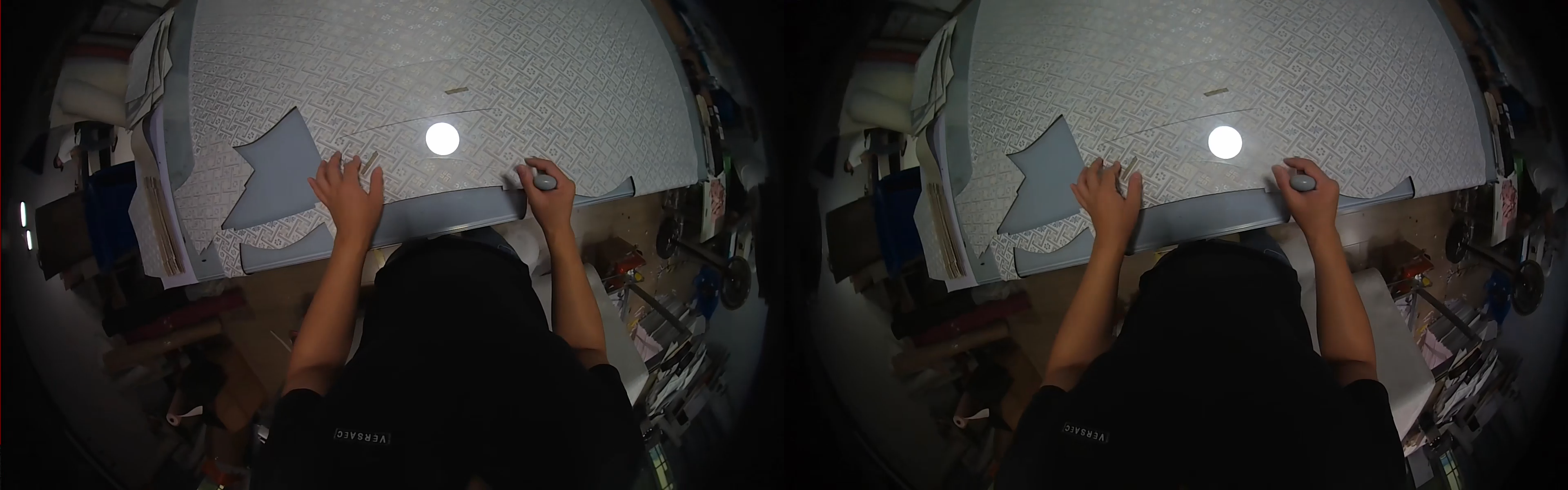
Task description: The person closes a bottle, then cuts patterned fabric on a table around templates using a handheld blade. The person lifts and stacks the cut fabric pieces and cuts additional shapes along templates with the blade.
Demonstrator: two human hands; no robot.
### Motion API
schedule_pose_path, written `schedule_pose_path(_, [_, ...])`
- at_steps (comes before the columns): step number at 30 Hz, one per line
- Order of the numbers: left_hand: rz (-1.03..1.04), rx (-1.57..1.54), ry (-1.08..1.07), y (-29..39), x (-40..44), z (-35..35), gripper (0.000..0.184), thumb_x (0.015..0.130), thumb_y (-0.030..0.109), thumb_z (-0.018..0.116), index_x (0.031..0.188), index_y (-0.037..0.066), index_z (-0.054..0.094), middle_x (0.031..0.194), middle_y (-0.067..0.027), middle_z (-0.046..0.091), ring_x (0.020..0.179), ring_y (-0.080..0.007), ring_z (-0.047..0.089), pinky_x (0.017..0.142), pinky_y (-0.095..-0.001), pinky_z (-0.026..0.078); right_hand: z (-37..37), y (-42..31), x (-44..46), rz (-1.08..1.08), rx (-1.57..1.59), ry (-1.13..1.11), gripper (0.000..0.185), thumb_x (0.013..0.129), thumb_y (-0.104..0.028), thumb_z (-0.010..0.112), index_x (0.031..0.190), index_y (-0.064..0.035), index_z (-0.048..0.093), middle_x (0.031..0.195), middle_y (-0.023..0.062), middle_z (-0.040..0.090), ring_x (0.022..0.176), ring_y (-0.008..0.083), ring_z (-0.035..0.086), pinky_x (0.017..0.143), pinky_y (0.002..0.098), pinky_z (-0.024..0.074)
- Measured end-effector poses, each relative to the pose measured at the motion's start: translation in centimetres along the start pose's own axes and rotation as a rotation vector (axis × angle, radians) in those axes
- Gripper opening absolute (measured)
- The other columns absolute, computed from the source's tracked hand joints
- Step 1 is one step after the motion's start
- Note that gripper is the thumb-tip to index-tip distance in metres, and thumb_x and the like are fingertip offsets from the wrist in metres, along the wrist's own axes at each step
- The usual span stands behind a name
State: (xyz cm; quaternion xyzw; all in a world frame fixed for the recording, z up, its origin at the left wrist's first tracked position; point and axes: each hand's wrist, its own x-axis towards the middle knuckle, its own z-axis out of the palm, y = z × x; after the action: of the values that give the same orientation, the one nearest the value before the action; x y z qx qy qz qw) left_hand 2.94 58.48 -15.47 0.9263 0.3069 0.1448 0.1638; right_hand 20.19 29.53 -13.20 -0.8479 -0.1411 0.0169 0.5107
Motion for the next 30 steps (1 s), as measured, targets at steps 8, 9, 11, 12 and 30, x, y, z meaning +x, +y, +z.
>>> schedule_pose_path(8, [0.348,-0.158,-0.394,8.6,9.8,2.5,0.047,0.080,0.022,0.078,0.121,0.002,0.065,0.116,-0.0179,0.061,0.108,-0.0373,0.057,0.093,-0.0465,0.050,-2.6,-1.8,-1.3,0.015,-0.094,0.038,0.021,0.086,-0.016,0.074,0.100,-0.0047,0.062,0.072,0.0081,0.063,0.067,0.0218,0.064,0.067,0.0327,0.0520])
schedule_pose_path(9, [0.417,-0.179,-0.429,10.1,10.6,3.2,0.053,0.079,0.023,0.080,0.125,0.002,0.063,0.118,-0.0193,0.060,0.110,-0.0378,0.056,0.094,-0.0456,0.050,-2.4,-2.1,-1.4,0.026,-0.104,0.042,0.021,0.086,-0.016,0.074,0.100,-0.0047,0.062,0.072,0.0081,0.063,0.067,0.0218,0.064,0.067,0.0327,0.0520])
schedule_pose_path(11, [0.477,-0.129,-0.467,12.9,11.7,4.5,0.064,0.075,0.026,0.083,0.130,0.003,0.059,0.122,-0.0187,0.058,0.113,-0.0381,0.055,0.094,-0.0467,0.051,-1.9,-2.5,-1.6,0.124,-0.136,-0.080,0.022,0.087,-0.015,0.075,0.101,-0.0048,0.062,0.079,0.0141,0.068,0.071,0.0296,0.069,0.068,0.0365,0.0539])
schedule_pose_path(12, [0.536,-0.069,-0.487,14.1,12.2,4.8,0.076,0.071,0.030,0.087,0.135,0.004,0.055,0.126,-0.0181,0.056,0.116,-0.0384,0.054,0.094,-0.0479,0.053,-1.5,-2.6,-1.7,0.133,-0.146,-0.077,0.022,0.087,-0.015,0.075,0.101,-0.0048,0.062,0.079,0.0141,0.068,0.071,0.0296,0.069,0.068,0.0365,0.0539])
schedule_pose_path(30, [0.416,0.262,-0.808,18.0,14.2,6.1,0.113,0.062,0.043,0.096,0.151,0.010,0.036,0.168,-0.0233,0.008,0.148,-0.0619,0.006,0.105,-0.0806,0.034,1.9,-4.2,-2.4,0.196,-0.235,-0.110,0.019,0.092,-0.015,0.070,0.105,-0.0051,0.059,0.085,0.0214,0.070,0.077,0.0424,0.069,0.065,0.0448,0.0523])
